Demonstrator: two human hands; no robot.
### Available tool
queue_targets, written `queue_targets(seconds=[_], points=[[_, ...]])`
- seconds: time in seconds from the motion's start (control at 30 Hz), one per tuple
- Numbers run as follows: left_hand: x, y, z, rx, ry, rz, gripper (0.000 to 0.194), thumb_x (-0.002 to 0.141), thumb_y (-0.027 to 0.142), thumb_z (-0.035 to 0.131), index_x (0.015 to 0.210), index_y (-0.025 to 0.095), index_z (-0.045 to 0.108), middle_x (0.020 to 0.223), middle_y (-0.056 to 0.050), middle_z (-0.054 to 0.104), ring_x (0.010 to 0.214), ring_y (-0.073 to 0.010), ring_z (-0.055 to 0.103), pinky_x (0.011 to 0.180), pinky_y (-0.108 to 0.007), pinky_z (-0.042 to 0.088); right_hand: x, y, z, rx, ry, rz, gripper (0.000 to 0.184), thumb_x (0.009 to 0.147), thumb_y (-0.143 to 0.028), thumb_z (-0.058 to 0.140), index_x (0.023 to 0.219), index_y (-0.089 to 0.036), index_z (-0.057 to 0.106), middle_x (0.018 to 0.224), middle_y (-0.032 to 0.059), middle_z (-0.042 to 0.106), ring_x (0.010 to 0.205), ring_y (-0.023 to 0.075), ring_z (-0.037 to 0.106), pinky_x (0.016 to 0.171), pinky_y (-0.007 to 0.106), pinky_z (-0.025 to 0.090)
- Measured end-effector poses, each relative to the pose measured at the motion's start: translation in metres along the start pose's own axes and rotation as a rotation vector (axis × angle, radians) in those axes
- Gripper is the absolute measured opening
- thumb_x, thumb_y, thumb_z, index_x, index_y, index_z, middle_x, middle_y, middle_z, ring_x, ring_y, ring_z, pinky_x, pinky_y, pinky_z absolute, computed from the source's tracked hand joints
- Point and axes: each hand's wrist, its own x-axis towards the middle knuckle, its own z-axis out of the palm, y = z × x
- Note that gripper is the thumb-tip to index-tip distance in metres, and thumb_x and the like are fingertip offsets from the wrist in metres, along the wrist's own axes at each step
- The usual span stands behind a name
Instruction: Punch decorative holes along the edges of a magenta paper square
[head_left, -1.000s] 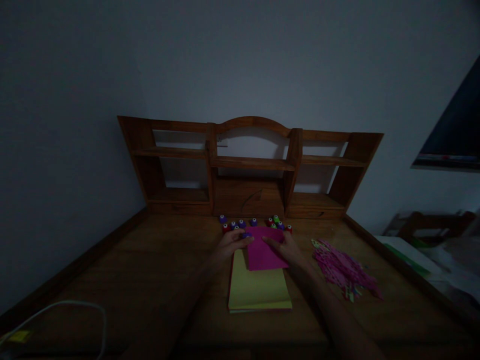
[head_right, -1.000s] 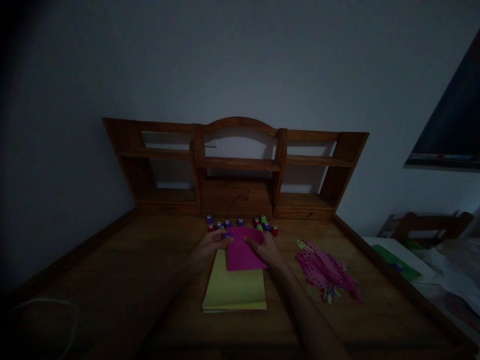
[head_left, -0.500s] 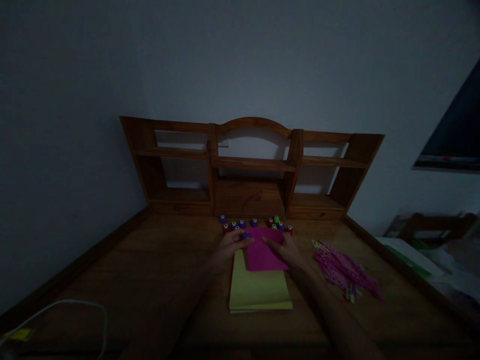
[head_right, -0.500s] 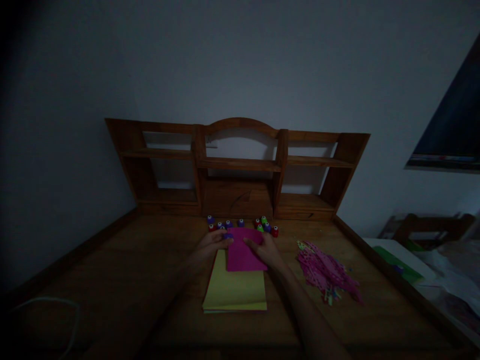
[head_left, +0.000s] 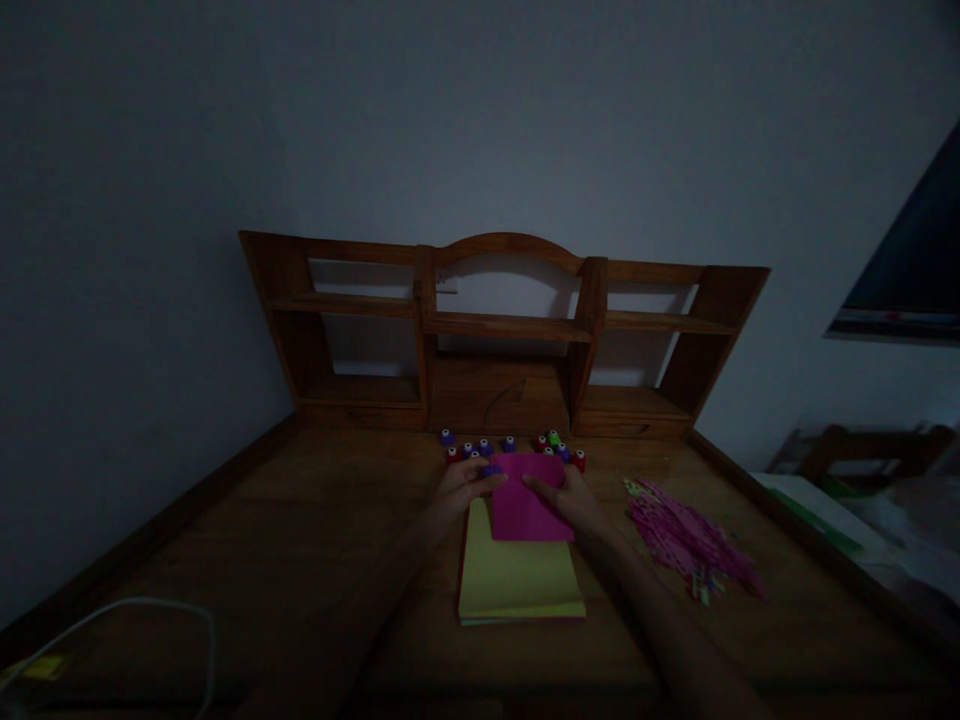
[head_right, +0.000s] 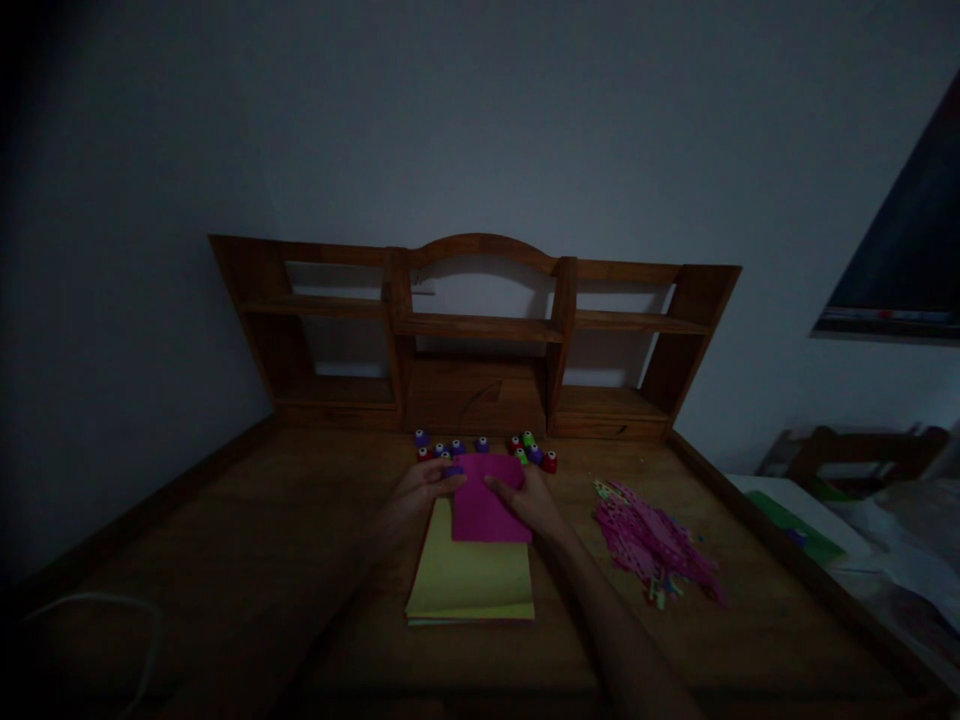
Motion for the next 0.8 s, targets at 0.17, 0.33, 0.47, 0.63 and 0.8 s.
queue_targets(seconds=[0.17, 0.33, 0.47, 0.63, 0.8], points=[[0.000, 0.004, 0.000, 0.015, -0.003, 0.013, 0.039, 0.063, 0.035, 0.083, 0.093, 0.013, 0.072, 0.089, -0.010, 0.073, 0.078, -0.0222, 0.067, 0.076, -0.032, 0.050, 0.000, 0.002, 0.001, 0.005, -0.009, 0.022, 0.046, 0.070, -0.056, 0.069, 0.091, -0.015, 0.067, 0.083, 0.0099, 0.072, 0.065, 0.0232, 0.064, 0.054, 0.030, 0.050], [0.000, 0.005, -0.002, 0.034, -0.029, 0.026, 0.036, 0.065, 0.034, 0.081, 0.093, 0.013, 0.072, 0.090, -0.011, 0.073, 0.078, -0.0218, 0.067, 0.077, -0.033, 0.049, -0.002, 0.000, 0.001, 0.007, -0.009, 0.053, 0.044, 0.071, -0.056, 0.069, 0.091, -0.016, 0.067, 0.088, 0.0106, 0.072, 0.068, 0.0231, 0.066, 0.057, 0.030, 0.051], [0.001, 0.002, -0.005, 0.050, -0.018, 0.041, 0.036, 0.065, 0.036, 0.081, 0.092, 0.013, 0.072, 0.091, -0.011, 0.072, 0.077, -0.0215, 0.066, 0.077, -0.033, 0.049, -0.003, -0.003, 0.001, 0.023, -0.032, 0.053, 0.045, 0.071, -0.056, 0.069, 0.093, -0.017, 0.067, 0.092, 0.0110, 0.072, 0.069, 0.0232, 0.067, 0.058, 0.031, 0.051], [0.003, -0.002, -0.007, 0.049, -0.021, 0.043, 0.034, 0.065, 0.035, 0.081, 0.090, 0.014, 0.072, 0.090, -0.011, 0.072, 0.078, -0.0216, 0.066, 0.076, -0.033, 0.049, -0.005, -0.006, 0.003, 0.085, -0.010, 0.081, 0.046, 0.070, -0.056, 0.070, 0.092, -0.016, 0.067, 0.086, 0.0114, 0.072, 0.067, 0.0242, 0.066, 0.057, 0.032, 0.051], [0.003, 0.000, -0.007, 0.028, 0.012, 0.012, 0.033, 0.063, 0.034, 0.083, 0.087, 0.013, 0.072, 0.087, -0.011, 0.072, 0.079, -0.0226, 0.066, 0.076, -0.033, 0.048, -0.007, -0.008, 0.004, 0.102, 0.028, 0.088, 0.043, 0.068, -0.055, 0.071, 0.089, -0.017, 0.068, 0.082, 0.0103, 0.072, 0.063, 0.0237, 0.065, 0.052, 0.030, 0.049]])
